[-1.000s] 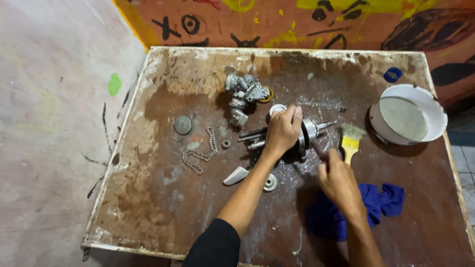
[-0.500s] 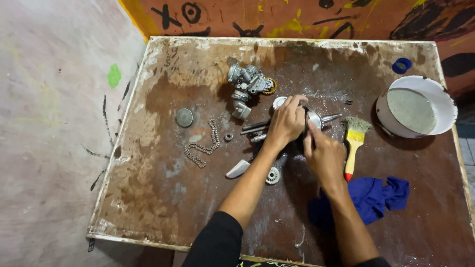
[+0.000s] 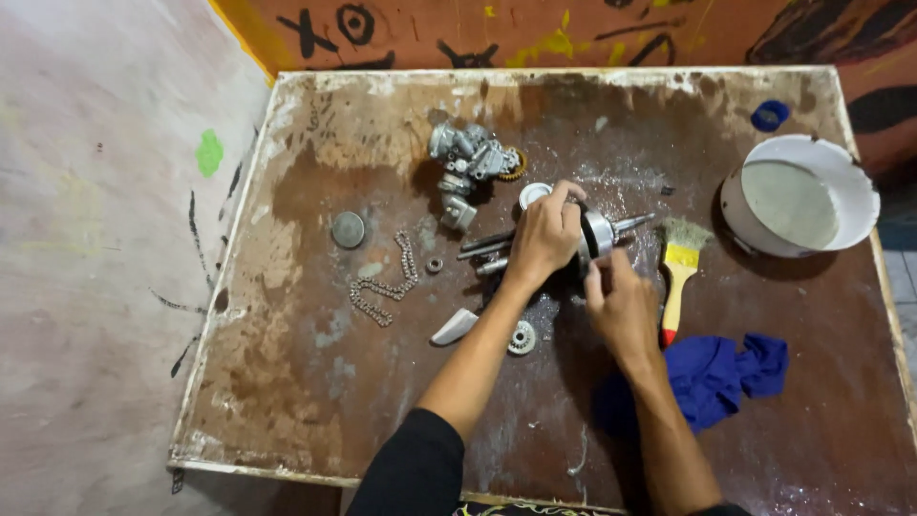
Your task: The person cleans a cylindrical mechanical part on a workbench using a brush and a liquid from a white container. They scrub the part with the brush, then wipe it with their hands and a blue cloth. Other mechanical parts, including a carburetor and a chain, are visible on the table.
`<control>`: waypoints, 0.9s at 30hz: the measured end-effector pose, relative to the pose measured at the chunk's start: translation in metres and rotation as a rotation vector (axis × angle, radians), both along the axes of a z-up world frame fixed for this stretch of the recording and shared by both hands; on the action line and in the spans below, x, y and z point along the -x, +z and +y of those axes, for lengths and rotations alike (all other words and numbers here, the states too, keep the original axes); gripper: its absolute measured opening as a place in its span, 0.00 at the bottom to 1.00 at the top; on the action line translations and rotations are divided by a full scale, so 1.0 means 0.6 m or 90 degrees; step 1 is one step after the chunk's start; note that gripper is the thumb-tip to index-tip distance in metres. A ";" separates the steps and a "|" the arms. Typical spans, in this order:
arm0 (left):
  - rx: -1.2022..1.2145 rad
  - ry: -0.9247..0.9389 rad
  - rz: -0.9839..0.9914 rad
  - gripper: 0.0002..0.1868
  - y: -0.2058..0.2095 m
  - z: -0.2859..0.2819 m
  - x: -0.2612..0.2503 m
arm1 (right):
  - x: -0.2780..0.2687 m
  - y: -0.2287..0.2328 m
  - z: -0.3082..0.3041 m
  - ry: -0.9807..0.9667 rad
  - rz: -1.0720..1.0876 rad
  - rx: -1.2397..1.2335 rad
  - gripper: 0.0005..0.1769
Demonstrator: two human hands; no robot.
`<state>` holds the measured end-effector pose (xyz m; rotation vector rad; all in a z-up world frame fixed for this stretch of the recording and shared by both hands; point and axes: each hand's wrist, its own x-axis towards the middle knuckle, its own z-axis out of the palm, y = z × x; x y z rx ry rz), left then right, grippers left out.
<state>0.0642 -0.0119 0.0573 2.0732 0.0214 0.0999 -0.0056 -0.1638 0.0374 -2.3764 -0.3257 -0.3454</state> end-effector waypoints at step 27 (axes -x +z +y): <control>-0.033 -0.053 -0.218 0.13 -0.023 -0.011 0.016 | 0.004 0.021 -0.017 0.007 -0.108 0.116 0.33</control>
